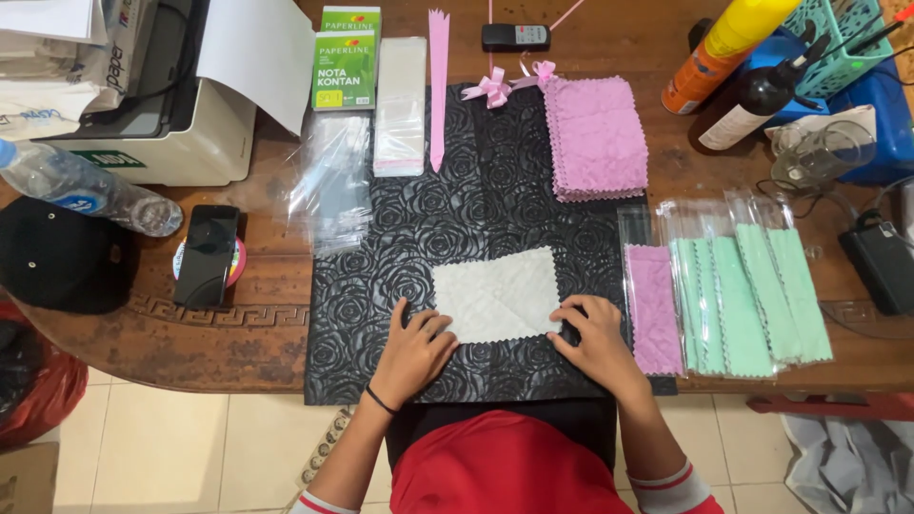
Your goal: The person folds small pink cloths and places them into clear plastic bags one at a time on a workspace table.
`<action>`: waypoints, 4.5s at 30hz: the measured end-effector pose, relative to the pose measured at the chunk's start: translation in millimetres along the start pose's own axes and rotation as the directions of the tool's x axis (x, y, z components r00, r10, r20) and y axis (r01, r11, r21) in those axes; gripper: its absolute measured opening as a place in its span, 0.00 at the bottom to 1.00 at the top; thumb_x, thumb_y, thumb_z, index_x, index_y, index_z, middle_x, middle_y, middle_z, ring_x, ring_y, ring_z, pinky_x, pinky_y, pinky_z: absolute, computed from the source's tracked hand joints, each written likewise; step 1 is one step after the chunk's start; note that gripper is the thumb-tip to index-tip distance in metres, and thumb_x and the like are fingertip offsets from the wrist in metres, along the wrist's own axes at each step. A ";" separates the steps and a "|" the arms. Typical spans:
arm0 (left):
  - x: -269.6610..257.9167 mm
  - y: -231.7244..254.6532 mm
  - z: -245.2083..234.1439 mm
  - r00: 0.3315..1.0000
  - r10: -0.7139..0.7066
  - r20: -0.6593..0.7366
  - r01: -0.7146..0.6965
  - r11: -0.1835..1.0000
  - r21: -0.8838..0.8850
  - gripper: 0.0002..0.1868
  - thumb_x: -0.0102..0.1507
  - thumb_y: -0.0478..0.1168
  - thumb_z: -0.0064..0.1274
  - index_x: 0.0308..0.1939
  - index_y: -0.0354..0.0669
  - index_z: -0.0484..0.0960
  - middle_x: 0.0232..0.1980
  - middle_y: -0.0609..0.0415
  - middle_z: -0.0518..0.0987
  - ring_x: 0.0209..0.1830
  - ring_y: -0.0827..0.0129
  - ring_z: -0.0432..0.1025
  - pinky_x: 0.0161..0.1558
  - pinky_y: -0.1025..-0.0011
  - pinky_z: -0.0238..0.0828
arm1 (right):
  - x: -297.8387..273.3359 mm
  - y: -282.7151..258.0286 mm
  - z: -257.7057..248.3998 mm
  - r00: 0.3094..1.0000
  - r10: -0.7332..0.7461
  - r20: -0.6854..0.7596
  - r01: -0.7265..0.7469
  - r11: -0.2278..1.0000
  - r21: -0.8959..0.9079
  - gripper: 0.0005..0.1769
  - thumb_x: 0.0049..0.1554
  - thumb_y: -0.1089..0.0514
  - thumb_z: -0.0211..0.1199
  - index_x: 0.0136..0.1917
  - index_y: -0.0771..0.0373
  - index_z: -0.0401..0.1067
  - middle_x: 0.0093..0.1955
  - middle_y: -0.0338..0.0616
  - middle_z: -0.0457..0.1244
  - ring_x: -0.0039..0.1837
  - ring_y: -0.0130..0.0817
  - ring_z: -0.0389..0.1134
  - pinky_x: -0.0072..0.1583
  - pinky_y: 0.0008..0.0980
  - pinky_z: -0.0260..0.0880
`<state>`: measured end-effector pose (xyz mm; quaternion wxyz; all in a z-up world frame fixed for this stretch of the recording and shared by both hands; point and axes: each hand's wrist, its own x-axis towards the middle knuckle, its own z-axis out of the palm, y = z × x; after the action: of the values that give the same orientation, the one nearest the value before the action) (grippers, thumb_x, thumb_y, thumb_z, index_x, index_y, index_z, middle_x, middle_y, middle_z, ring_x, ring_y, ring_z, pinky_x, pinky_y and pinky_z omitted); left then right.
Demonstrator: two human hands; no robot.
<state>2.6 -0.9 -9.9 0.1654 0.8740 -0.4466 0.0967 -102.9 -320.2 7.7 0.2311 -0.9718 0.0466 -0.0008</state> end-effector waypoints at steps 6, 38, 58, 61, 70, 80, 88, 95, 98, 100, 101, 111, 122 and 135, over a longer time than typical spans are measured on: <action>4.7 0.3 0.8 0.999 -0.019 -0.031 0.019 1.000 -0.021 0.10 0.69 0.49 0.49 0.38 0.52 0.81 0.47 0.56 0.85 0.54 0.61 0.77 0.70 0.34 0.47 | -0.3 5.5 8.6 0.976 -0.115 -0.185 0.115 0.993 -0.008 0.08 0.51 0.55 0.69 0.46 0.43 0.78 0.53 0.28 0.65 0.64 0.34 0.64 0.67 0.41 0.55; 15.0 -4.7 -22.9 0.992 -0.125 0.032 0.127 0.902 -0.412 0.06 0.65 0.42 0.53 0.42 0.50 0.84 0.56 0.55 0.82 0.65 0.58 0.70 0.73 0.37 0.28 | 5.0 0.0 -16.7 0.953 -0.184 -0.242 0.251 0.925 0.286 0.08 0.53 0.62 0.66 0.44 0.49 0.81 0.52 0.32 0.74 0.61 0.37 0.71 0.63 0.39 0.62; 59.2 -19.8 -5.5 0.812 -0.560 0.163 0.582 0.762 -0.284 0.15 0.67 0.54 0.53 0.48 0.55 0.87 0.30 0.53 0.86 0.37 0.54 0.81 0.57 0.58 0.60 | 75.4 -5.8 -17.9 0.962 0.250 -0.113 -0.159 0.842 0.515 0.16 0.58 0.62 0.65 0.60 0.55 0.76 0.46 0.51 0.73 0.46 0.43 0.74 0.49 0.38 0.72; 63.4 -16.5 -9.3 0.799 -0.579 0.166 0.602 0.766 -0.226 0.15 0.68 0.54 0.50 0.49 0.54 0.86 0.28 0.52 0.85 0.37 0.54 0.81 0.56 0.58 0.60 | 79.2 -6.8 -15.2 0.962 0.254 -0.099 -0.177 0.858 0.482 0.14 0.59 0.62 0.64 0.59 0.54 0.77 0.45 0.52 0.73 0.46 0.45 0.75 0.48 0.40 0.73; 62.4 -10.0 -1.5 0.809 -0.583 0.069 0.587 0.801 -0.115 0.16 0.69 0.56 0.48 0.50 0.56 0.84 0.30 0.49 0.84 0.39 0.55 0.81 0.58 0.56 0.60 | 78.1 -7.8 -16.3 0.965 0.252 -0.073 -0.178 0.833 0.524 0.16 0.57 0.64 0.65 0.60 0.58 0.76 0.47 0.57 0.72 0.46 0.47 0.74 0.48 0.43 0.73; 61.8 -15.8 19.1 0.803 -0.595 -0.022 0.593 0.803 -0.062 0.15 0.69 0.58 0.48 0.47 0.58 0.84 0.26 0.50 0.82 0.35 0.58 0.81 0.59 0.56 0.59 | 84.0 1.2 -2.4 0.952 0.278 -0.127 -0.179 0.844 0.505 0.13 0.58 0.64 0.66 0.57 0.57 0.78 0.46 0.56 0.72 0.40 0.42 0.72 0.44 0.40 0.72; 60.0 -18.2 31.5 0.803 -0.590 -0.084 0.590 0.807 -0.022 0.16 0.68 0.60 0.48 0.45 0.60 0.84 0.24 0.51 0.80 0.32 0.61 0.80 0.58 0.57 0.59 | 85.8 1.7 -0.6 0.946 0.291 -0.144 -0.181 0.842 0.509 0.13 0.57 0.64 0.67 0.56 0.59 0.78 0.46 0.57 0.72 0.38 0.42 0.71 0.41 0.39 0.71; 59.7 -20.1 37.0 0.804 -0.584 -0.114 0.587 0.809 -0.004 0.15 0.68 0.60 0.49 0.45 0.60 0.84 0.23 0.52 0.80 0.32 0.62 0.80 0.58 0.56 0.58 | 86.2 5.2 0.7 0.946 0.289 -0.148 -0.177 0.841 0.512 0.14 0.56 0.63 0.68 0.57 0.61 0.78 0.47 0.59 0.72 0.38 0.45 0.72 0.40 0.40 0.71; 58.8 -20.0 37.0 0.807 -0.575 -0.131 0.581 0.814 0.004 0.15 0.68 0.59 0.50 0.45 0.59 0.84 0.23 0.51 0.80 0.32 0.62 0.80 0.58 0.56 0.58 | 86.7 4.2 -0.1 0.945 0.290 -0.150 -0.177 0.842 0.510 0.14 0.56 0.63 0.68 0.56 0.62 0.78 0.46 0.59 0.72 0.37 0.45 0.72 0.39 0.39 0.71; 58.5 -20.1 38.1 0.809 -0.568 -0.150 0.576 0.818 0.008 0.15 0.67 0.59 0.50 0.45 0.59 0.84 0.22 0.51 0.80 0.31 0.62 0.79 0.58 0.56 0.58 | 87.1 4.3 0.2 0.944 0.293 -0.149 -0.180 0.841 0.511 0.13 0.56 0.63 0.68 0.56 0.62 0.78 0.46 0.58 0.72 0.36 0.44 0.72 0.38 0.38 0.70; 58.6 -20.4 38.8 0.807 -0.569 -0.157 0.578 0.816 0.014 0.15 0.67 0.59 0.51 0.45 0.59 0.84 0.22 0.52 0.80 0.30 0.62 0.79 0.58 0.56 0.58 | 87.4 4.4 0.6 0.941 0.302 -0.153 -0.183 0.835 0.519 0.13 0.57 0.63 0.68 0.56 0.63 0.77 0.46 0.57 0.72 0.35 0.42 0.71 0.38 0.37 0.70; 60.1 -19.0 41.2 0.799 -0.576 -0.174 0.588 0.808 0.027 0.17 0.66 0.59 0.52 0.50 0.58 0.83 0.23 0.51 0.80 0.30 0.61 0.79 0.57 0.55 0.59 | 88.4 9.7 7.6 0.934 0.289 -0.211 -0.160 0.864 0.477 0.12 0.55 0.63 0.69 0.54 0.61 0.78 0.44 0.53 0.72 0.35 0.42 0.71 0.38 0.36 0.70; 66.8 1.2 2.3 0.835 -0.481 -0.268 0.506 0.862 0.027 0.20 0.63 0.54 0.56 0.56 0.54 0.79 0.38 0.52 0.79 0.41 0.59 0.75 0.51 0.54 0.63 | 75.9 -6.8 -6.5 0.931 0.190 -0.312 -0.067 0.928 0.368 0.12 0.54 0.58 0.71 0.52 0.60 0.79 0.49 0.49 0.68 0.43 0.43 0.70 0.47 0.39 0.72; 67.8 72.1 12.8 0.964 -0.249 0.089 0.258 0.960 -0.111 0.31 0.65 0.61 0.50 0.63 0.44 0.74 0.70 0.40 0.66 0.74 0.43 0.56 0.69 0.30 0.39 | 33.3 -35.0 6.8 0.996 -0.075 0.050 0.075 0.997 0.004 0.18 0.61 0.47 0.59 0.64 0.42 0.72 0.72 0.41 0.59 0.79 0.42 0.52 0.72 0.59 0.46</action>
<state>-16.2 -95.8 14.4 0.2126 0.9152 -0.3420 0.0147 -66.4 -289.1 16.7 0.2332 -0.9723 0.0045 0.0148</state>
